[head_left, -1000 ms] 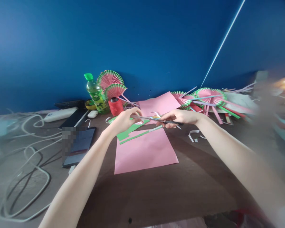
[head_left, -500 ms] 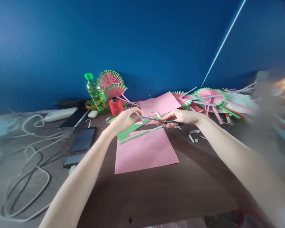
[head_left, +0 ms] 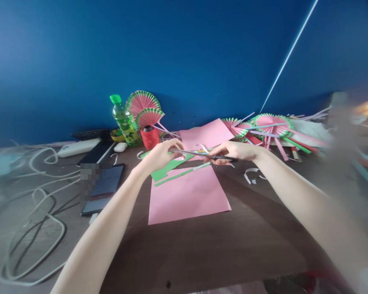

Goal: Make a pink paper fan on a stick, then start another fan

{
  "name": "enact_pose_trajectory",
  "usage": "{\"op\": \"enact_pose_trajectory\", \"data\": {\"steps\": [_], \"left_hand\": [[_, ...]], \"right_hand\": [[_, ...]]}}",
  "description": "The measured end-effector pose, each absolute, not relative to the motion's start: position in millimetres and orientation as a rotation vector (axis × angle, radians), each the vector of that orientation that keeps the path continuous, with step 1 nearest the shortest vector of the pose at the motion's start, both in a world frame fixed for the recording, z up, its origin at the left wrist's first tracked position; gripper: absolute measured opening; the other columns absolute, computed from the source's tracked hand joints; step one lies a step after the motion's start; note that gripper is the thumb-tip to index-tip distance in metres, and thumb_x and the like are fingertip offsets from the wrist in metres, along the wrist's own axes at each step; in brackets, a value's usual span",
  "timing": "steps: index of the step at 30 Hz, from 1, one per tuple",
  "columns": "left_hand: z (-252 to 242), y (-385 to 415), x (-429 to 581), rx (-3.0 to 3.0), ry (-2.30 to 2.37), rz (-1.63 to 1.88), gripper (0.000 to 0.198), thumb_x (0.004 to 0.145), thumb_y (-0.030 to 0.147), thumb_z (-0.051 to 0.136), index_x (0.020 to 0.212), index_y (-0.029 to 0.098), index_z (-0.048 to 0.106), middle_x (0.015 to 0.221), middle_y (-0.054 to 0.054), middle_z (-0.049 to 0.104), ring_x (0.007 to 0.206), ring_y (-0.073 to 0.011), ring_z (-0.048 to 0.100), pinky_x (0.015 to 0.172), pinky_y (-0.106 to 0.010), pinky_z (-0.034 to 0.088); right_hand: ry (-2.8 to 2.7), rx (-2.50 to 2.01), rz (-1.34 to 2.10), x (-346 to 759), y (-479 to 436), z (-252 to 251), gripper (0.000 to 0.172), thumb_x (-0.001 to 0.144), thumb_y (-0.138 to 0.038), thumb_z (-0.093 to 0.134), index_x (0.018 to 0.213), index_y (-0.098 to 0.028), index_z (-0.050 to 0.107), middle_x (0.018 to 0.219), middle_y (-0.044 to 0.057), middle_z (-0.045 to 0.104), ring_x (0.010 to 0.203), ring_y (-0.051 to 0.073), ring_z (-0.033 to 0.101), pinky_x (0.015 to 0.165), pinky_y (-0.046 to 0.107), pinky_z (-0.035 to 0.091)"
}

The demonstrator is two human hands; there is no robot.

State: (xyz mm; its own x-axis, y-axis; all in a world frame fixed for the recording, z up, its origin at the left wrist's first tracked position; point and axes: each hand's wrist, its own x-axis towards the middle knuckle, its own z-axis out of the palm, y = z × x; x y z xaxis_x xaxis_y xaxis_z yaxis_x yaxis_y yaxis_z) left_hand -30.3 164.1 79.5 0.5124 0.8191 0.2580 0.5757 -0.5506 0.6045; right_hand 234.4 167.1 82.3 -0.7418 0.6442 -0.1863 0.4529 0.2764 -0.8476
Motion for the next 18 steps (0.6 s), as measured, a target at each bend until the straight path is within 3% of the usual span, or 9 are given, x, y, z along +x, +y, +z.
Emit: {"op": "enact_pose_trajectory", "data": {"steps": [18], "left_hand": [[81.4, 162.8, -29.7, 2.298, 1.196, 0.717, 0.014, 0.074, 0.028, 0.060, 0.086, 0.021, 0.057, 0.084, 0.000, 0.066, 0.082, -0.0160, 0.061, 0.073, -0.026, 0.043]], "right_hand": [[-2.266, -1.044, 1.568, 233.9, 166.2, 81.7, 0.035, 0.072, -0.032, 0.063, 0.102, -0.014, 0.065, 0.063, -0.002, 0.044, 0.051, 0.005, 0.034, 0.043, 0.022, 0.026]]}}
